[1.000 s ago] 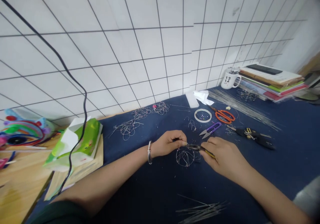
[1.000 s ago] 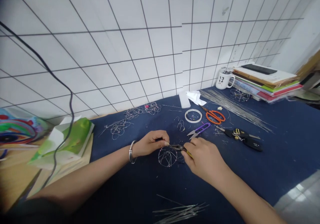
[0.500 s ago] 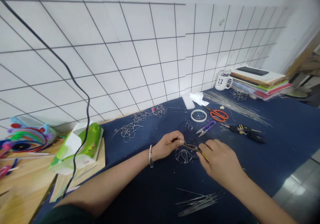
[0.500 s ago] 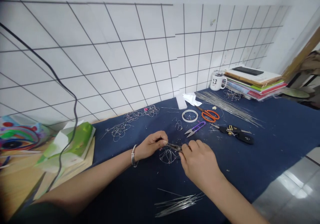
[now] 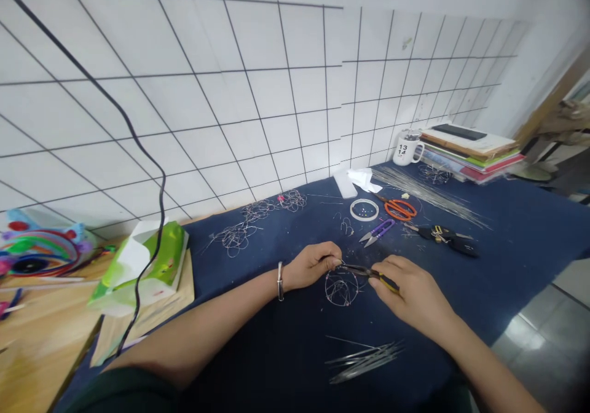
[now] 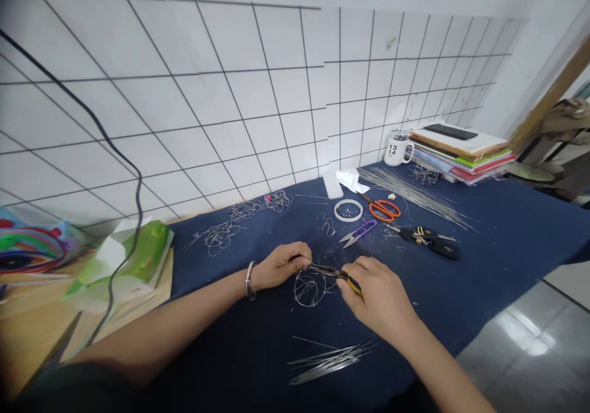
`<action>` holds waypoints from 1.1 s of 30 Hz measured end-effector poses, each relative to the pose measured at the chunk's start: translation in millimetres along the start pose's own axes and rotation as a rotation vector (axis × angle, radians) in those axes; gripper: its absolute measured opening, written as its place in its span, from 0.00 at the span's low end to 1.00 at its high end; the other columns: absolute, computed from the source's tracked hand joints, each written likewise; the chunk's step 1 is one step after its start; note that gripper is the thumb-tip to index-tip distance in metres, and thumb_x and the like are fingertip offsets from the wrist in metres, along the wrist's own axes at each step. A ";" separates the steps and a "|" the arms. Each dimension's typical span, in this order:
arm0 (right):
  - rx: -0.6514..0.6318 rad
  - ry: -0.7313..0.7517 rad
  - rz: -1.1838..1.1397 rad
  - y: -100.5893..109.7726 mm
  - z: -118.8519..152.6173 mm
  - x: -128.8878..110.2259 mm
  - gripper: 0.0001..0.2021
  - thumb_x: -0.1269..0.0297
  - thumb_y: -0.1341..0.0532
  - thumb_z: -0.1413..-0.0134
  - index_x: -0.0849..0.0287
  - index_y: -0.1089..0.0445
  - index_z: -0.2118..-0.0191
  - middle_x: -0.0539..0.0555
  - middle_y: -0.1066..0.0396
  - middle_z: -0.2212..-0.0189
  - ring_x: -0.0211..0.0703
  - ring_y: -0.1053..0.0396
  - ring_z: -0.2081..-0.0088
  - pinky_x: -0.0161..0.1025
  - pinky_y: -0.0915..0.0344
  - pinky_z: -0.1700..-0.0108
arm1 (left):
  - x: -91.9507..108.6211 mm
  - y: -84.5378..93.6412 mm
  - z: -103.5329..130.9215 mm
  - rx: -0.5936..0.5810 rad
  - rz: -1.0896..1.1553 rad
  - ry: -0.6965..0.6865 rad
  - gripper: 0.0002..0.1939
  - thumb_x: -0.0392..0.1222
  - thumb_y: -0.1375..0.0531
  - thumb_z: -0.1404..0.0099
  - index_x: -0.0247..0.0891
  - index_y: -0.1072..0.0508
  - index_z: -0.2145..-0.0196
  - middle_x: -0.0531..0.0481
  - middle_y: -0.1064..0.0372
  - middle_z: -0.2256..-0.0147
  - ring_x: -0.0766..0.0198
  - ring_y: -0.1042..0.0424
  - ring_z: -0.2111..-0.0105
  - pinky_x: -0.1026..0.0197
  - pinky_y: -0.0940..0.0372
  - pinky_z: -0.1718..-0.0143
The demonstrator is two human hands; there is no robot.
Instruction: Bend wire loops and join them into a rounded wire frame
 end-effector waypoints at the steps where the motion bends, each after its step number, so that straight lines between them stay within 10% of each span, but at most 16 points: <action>1: -0.002 -0.005 -0.003 -0.3 0.6 0.3 0.11 0.59 0.51 0.44 0.54 0.33 0.62 0.52 0.34 0.68 0.40 0.36 0.65 0.37 0.40 0.62 | 0.0 -0.3 0.2 -0.004 -0.012 -0.003 0.11 0.43 0.52 0.35 0.33 0.37 0.70 0.52 0.41 0.73 0.71 0.42 0.75 0.68 0.43 0.70; 33: 0.118 -0.086 -0.033 -16.1 22.6 -13.7 0.12 0.59 0.48 0.46 0.54 0.31 0.59 0.53 0.32 0.68 0.41 0.34 0.65 0.37 0.38 0.61 | 8.1 -5.4 8.8 -0.016 0.087 -0.071 0.11 0.42 0.51 0.35 0.32 0.36 0.69 0.51 0.41 0.71 0.74 0.41 0.76 0.68 0.42 0.73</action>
Point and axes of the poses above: each hand's wrist, its own z-axis away from the middle knuckle, its own y-axis out of the back of the hand, x = y × z, the point moved 7 cm from there along -z, towards the middle knuckle
